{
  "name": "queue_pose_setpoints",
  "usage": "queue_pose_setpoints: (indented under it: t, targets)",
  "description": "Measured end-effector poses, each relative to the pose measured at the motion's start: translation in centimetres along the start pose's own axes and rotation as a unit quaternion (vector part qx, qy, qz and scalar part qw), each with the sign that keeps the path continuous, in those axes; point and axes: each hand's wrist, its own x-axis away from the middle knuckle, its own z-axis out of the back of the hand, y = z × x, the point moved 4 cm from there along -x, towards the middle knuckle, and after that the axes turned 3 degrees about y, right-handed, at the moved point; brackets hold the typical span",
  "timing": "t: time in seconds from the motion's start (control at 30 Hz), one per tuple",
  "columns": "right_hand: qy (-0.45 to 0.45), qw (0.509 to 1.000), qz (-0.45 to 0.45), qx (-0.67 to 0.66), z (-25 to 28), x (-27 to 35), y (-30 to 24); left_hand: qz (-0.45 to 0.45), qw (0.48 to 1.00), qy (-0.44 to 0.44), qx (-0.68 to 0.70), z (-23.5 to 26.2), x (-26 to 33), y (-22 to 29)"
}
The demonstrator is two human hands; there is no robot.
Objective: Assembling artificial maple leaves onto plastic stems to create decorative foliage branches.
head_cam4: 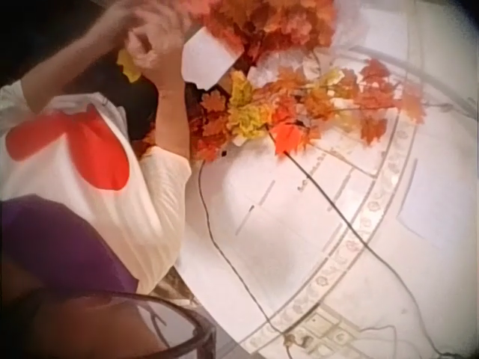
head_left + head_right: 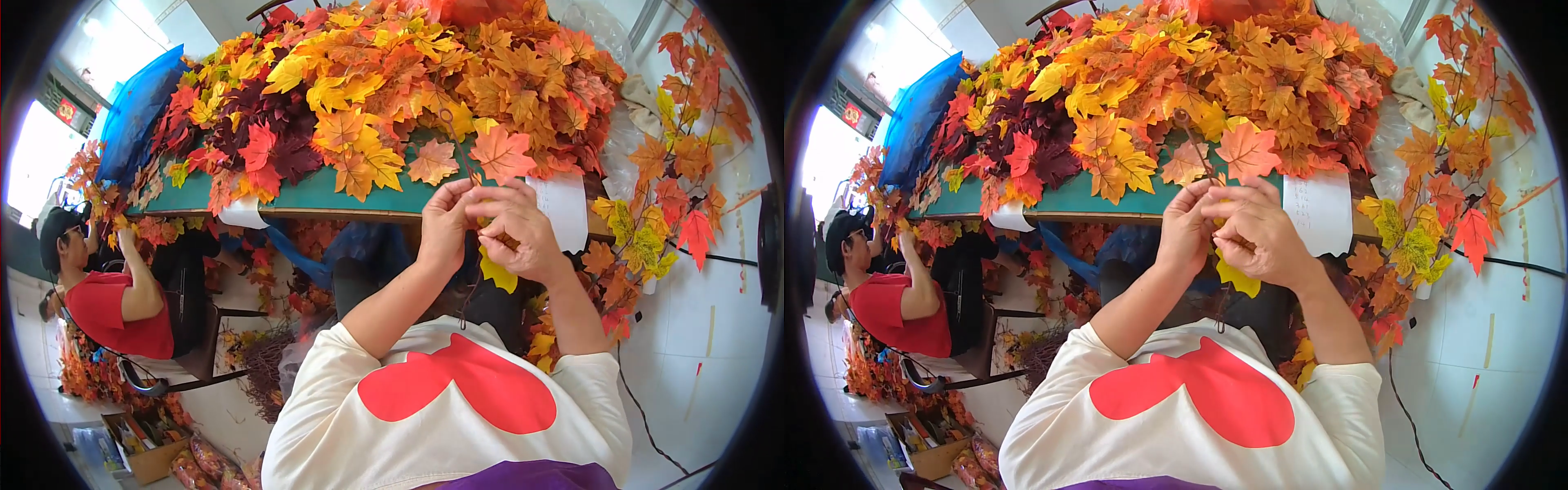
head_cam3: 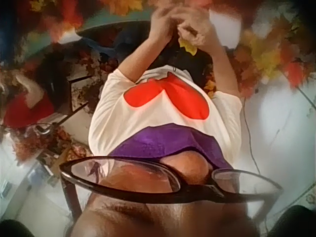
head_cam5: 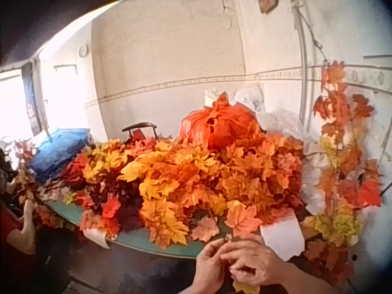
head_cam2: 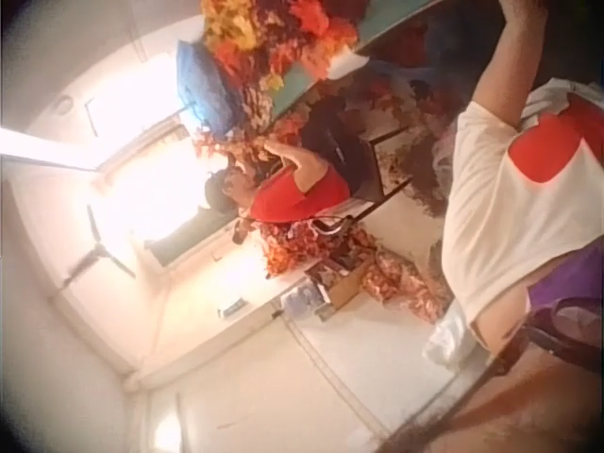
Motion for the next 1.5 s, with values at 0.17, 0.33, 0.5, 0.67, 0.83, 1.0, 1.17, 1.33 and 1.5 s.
queue_pose_setpoints:
  t: [0.17, 0.33, 0.5, 0.67, 0.83, 1.0, 1.17, 1.33, 1.5]
  targets:
    - [0.045, 0.985, -0.145, -0.081, -0.8, 1.7, 1.6, 0.035, 0.999, -0.02, 0.022, 0.9, 0.3, -0.2]
    - [0.072, 0.976, -0.199, -0.056, -1.2, 1.5, 2.3, 0.033, 0.999, 0.007, 0.015, 1.4, 0.9, 0.4]
    - [0.061, 0.935, -0.311, -0.161, -1.8, 2.3, 3.4, 0.014, 1.0, 0.009, -0.004, 1.6, 1.0, 0.6]
    - [0.035, 0.916, -0.356, -0.179, -2.0, 2.3, 3.5, 0.015, 1.0, 0.005, 0.012, 1.1, 1.2, 1.0]
    - [0.051, 0.901, -0.367, -0.227, -2.0, 2.9, 4.1, 0.017, 0.999, 0.006, 0.033, 1.2, 1.0, 0.8]
    - [0.075, 0.928, -0.317, -0.183, -1.3, 2.2, 2.6, 0.07, 0.997, 0.023, 0.033, 1.7, 0.7, 0.1]
    - [0.058, 0.929, -0.323, -0.172, -2.0, 2.9, 4.3, 0.105, 0.994, 0.03, 0.032, 1.5, 0.9, 0.3]
    - [0.037, 0.923, -0.328, -0.199, -2.2, 3.1, 3.9, 0.134, 0.989, 0.051, 0.043, 1.5, 1.0, 0.5]
    - [0.043, 0.916, -0.337, -0.212, -2.1, 3.0, 3.8, 0.121, 0.991, 0.028, 0.044, 1.3, 0.8, 0.4]
